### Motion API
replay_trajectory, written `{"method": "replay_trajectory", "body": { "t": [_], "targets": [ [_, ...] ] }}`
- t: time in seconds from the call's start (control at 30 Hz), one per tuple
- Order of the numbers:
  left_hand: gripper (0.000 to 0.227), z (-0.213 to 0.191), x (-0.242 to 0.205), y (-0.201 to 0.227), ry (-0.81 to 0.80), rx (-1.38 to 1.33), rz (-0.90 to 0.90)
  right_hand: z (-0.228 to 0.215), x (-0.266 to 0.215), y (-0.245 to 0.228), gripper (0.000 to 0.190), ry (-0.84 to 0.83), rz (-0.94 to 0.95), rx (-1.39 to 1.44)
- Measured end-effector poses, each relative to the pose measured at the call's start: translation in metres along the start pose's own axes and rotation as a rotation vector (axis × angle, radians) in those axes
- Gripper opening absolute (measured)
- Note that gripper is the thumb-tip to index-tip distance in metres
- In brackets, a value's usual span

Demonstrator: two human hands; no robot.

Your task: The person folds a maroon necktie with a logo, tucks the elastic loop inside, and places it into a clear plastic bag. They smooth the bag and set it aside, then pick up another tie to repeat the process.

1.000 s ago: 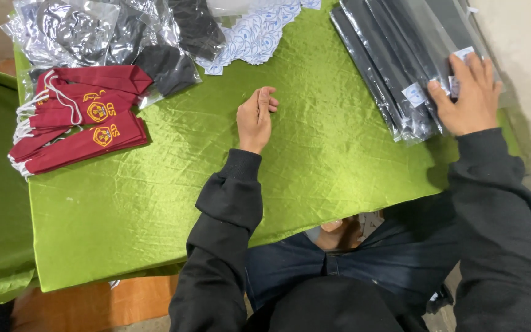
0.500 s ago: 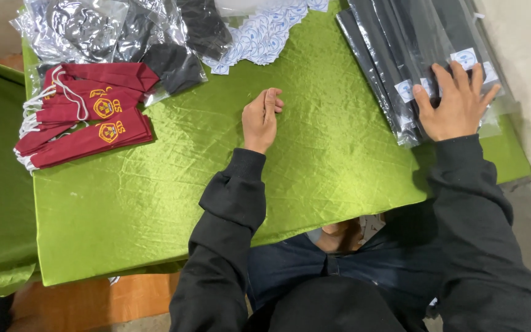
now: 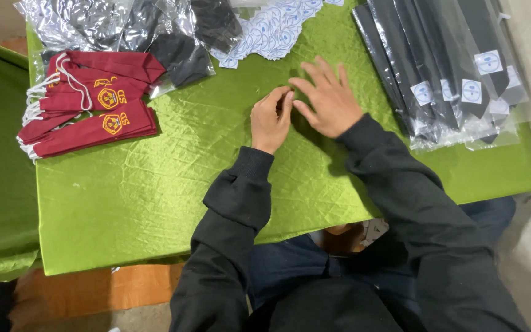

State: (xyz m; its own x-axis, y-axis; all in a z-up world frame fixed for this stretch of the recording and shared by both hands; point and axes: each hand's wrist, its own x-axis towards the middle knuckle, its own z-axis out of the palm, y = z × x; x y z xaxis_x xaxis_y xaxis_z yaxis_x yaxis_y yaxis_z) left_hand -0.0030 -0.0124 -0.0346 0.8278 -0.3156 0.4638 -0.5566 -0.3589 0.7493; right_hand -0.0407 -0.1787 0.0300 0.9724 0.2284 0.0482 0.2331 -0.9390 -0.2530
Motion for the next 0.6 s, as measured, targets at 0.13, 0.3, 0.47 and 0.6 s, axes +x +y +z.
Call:
{"method": "replay_trajectory", "body": {
  "t": [0.13,0.3,0.47,0.6],
  "targets": [
    [0.016,0.000,0.001,-0.005,0.079,-0.075,-0.009,0.068,0.020,0.016,0.052,0.141,-0.087,0.044],
    [0.012,-0.003,0.002,-0.002,0.109,0.095,0.054,0.067,0.014,0.028,0.040,0.229,-0.130,0.126],
    [0.012,-0.094,0.012,-0.044,0.355,0.628,-0.133,0.053,0.010,0.027,0.033,0.241,-0.115,0.275],
    [0.035,-0.190,-0.018,-0.101,0.502,1.030,-0.507,0.049,0.010,0.029,0.025,0.342,-0.126,0.481]
  ]
}}
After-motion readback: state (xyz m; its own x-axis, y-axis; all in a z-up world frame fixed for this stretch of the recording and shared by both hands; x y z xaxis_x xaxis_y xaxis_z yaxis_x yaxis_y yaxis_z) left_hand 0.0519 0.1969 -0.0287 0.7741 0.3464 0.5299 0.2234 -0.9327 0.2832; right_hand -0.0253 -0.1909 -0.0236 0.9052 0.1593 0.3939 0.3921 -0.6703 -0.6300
